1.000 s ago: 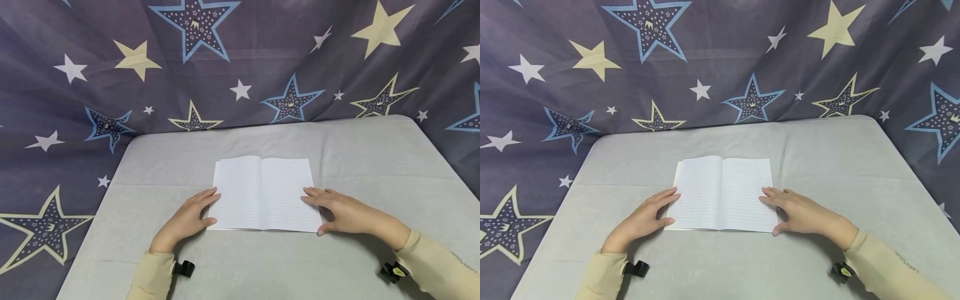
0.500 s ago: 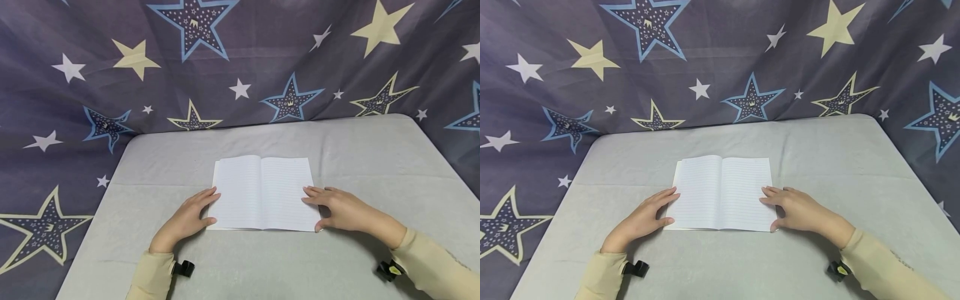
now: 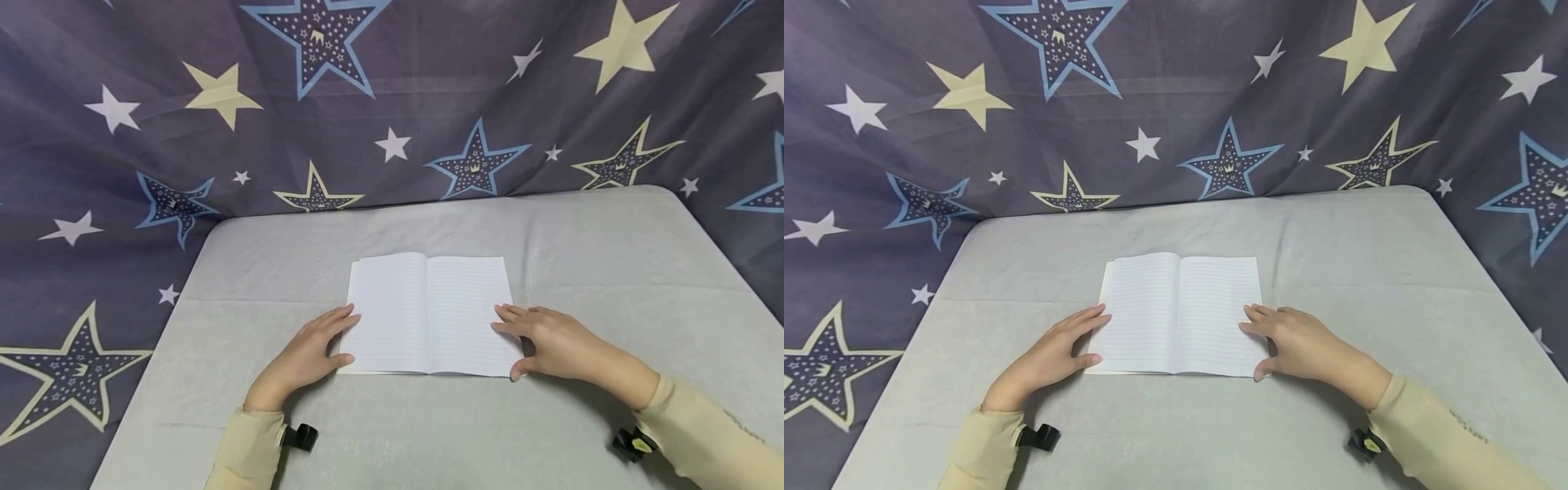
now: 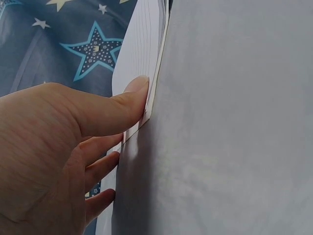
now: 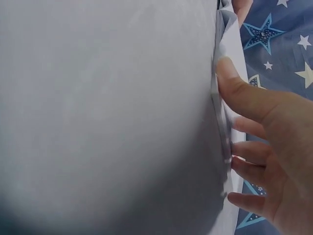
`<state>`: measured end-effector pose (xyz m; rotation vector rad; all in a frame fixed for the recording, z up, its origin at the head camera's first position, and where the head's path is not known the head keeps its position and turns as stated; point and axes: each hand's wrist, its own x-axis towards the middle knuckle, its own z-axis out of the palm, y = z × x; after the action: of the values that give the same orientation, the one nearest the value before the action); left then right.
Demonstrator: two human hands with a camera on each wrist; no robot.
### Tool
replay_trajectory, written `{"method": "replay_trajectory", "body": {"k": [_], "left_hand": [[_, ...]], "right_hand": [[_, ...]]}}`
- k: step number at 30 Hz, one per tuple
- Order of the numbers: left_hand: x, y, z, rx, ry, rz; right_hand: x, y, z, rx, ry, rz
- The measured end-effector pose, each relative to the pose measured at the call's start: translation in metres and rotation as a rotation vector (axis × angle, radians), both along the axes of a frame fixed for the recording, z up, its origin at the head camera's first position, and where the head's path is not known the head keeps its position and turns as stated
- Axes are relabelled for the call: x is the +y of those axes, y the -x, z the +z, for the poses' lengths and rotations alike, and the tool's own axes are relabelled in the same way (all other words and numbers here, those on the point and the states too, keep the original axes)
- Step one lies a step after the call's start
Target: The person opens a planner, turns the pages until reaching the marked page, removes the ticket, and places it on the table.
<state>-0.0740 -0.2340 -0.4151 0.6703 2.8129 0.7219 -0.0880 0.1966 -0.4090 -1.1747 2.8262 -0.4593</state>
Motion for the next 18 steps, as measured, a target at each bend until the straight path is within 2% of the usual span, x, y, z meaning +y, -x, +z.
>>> {"method": "replay_trajectory", "body": {"k": [11, 18], "left_hand": [[0.0011, 0.0011, 0.0001, -0.019, 0.013, 0.012], [0.0008, 0.0007, -0.0007, -0.03, 0.019, 0.016]], "right_hand": [[-0.0023, -0.0007, 0.0022, 0.042, 0.046, 0.002], [0.0027, -0.0014, 0.0007, -0.016, 0.035, 0.037]]}}
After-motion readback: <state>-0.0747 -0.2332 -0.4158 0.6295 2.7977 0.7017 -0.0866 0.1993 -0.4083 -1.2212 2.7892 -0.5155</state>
